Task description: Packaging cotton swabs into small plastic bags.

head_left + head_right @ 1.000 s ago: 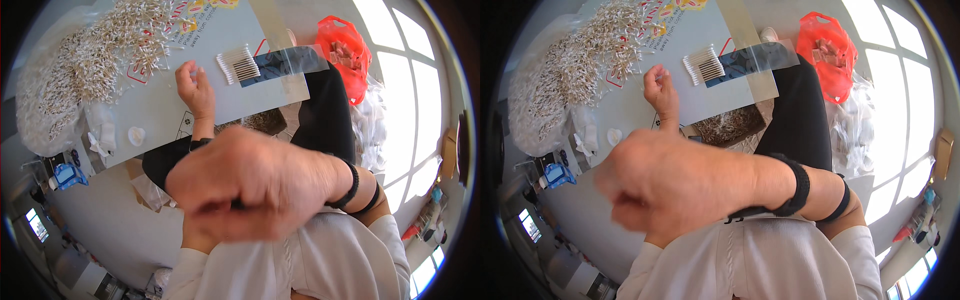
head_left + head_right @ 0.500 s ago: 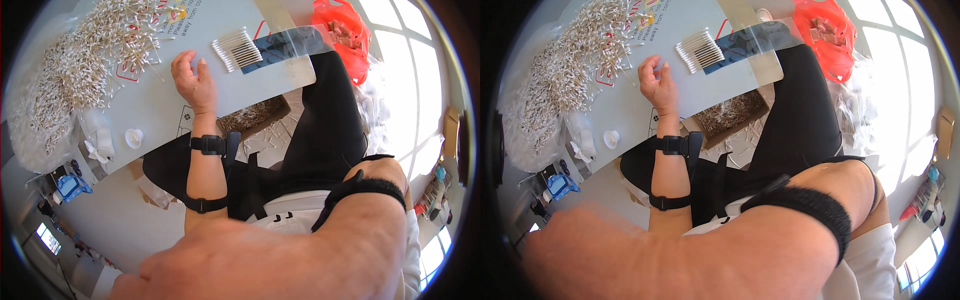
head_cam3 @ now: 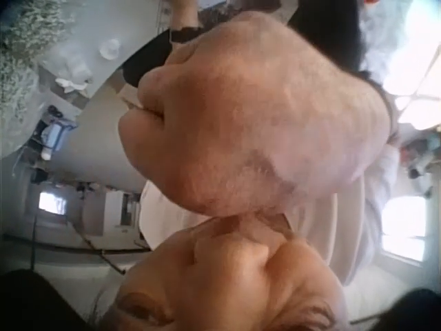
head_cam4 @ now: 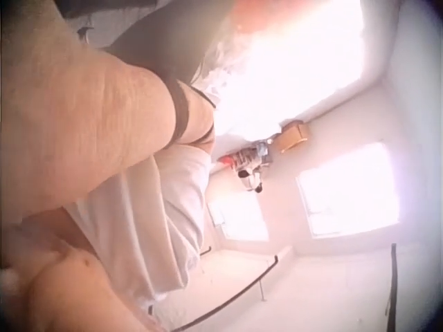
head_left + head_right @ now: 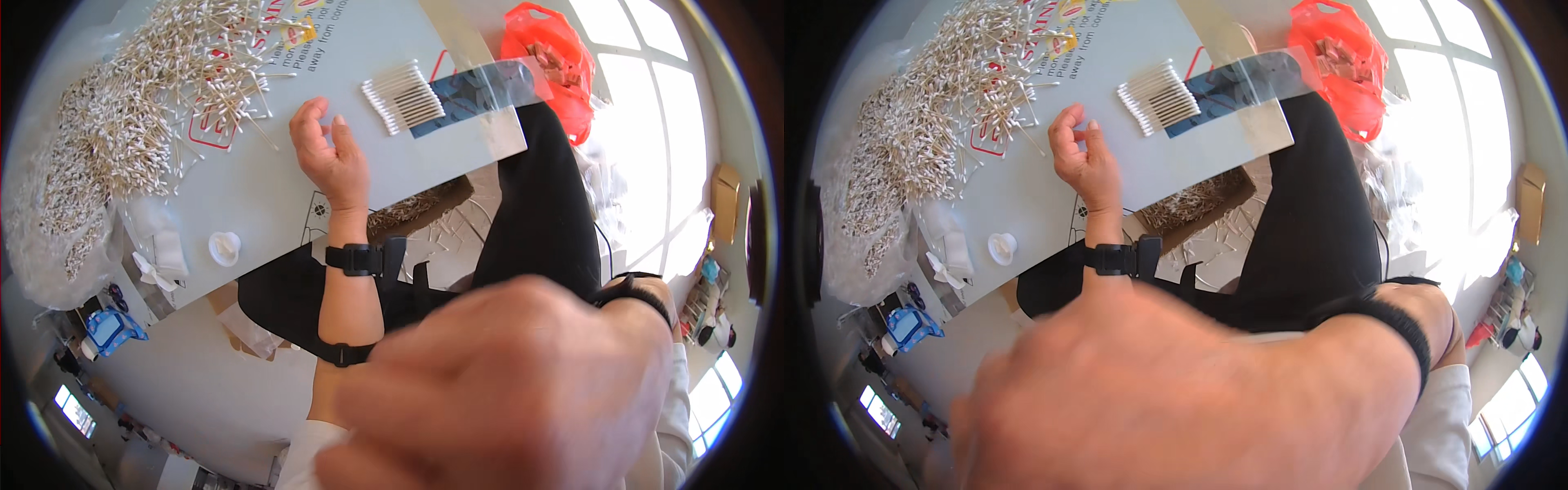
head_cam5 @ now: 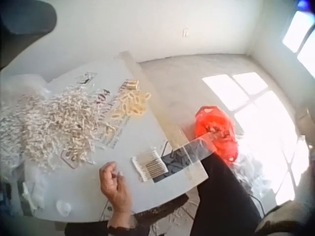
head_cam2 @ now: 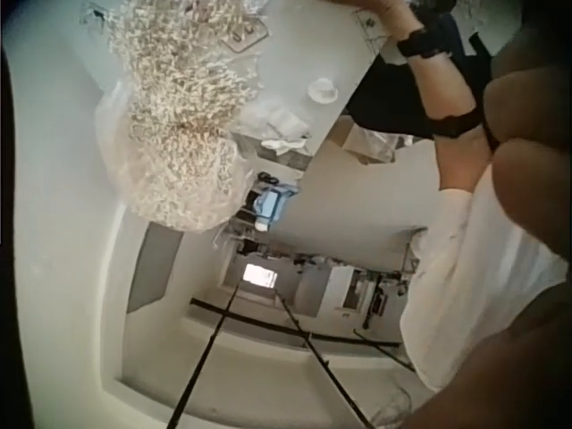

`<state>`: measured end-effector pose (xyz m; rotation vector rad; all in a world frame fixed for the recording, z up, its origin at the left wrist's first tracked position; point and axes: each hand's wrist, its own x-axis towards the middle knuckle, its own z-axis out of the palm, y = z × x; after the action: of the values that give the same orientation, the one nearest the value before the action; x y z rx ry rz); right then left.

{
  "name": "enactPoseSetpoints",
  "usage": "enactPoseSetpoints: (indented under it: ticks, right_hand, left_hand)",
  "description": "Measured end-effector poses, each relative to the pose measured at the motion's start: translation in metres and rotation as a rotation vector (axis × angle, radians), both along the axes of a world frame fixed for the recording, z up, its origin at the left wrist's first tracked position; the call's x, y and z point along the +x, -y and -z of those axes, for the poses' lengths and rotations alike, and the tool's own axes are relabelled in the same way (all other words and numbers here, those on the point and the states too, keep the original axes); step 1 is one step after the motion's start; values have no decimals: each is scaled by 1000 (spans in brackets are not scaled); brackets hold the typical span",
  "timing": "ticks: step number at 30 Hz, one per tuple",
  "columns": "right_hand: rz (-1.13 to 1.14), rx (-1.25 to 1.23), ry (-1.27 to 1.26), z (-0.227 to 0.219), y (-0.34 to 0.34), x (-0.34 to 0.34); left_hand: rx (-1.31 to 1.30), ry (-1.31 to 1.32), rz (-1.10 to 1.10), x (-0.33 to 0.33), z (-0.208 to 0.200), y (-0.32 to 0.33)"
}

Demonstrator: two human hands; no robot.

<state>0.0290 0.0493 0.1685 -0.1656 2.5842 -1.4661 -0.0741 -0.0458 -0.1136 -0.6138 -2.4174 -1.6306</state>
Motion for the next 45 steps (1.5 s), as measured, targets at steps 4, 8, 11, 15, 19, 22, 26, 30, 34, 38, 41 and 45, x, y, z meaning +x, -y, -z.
enactPoseSetpoints:
  ticks: [4,8,11,15,19,22,26,30,34,38,41,45]
  right_hand:
    - [393,194,-80,119,-65,-27]
    - [451,179,-152,201,-116,-54]
    - [329,247,-202,224,-116,-74]
    - [184,350,-168,237,-117,-90]
    - [120,429,-285,246,-120,-96]
    - [71,563,-445,252,-120,-99]
    - [144,553,-586,243,-111,-91]
    - [322,278,-571,204,-77,-58]
    - [539,50,-529,192,-47,-27]
    - [665,-174,-469,183,-18,-11]
    - [739,-345,-378,180,-7,1]
    - [791,-640,-202,184,1,11]
  left_hand:
    - [-25,37,13,4,-4,7]
    - [-76,-89,99,9,-11,-8]
    - [-111,-53,89,9,-9,-2]
    - [-118,-44,59,8,-7,-1]
    - [-119,-25,61,8,-8,-3]
    - [-125,-28,63,7,-10,-6]
    - [-61,-26,61,7,-6,-2]
    - [67,143,12,9,-23,2]
    - [439,493,48,16,-67,-5]
    - [674,650,226,31,-97,-7]
    - [691,673,230,42,-104,-5]
    - [629,668,191,53,-108,-2]
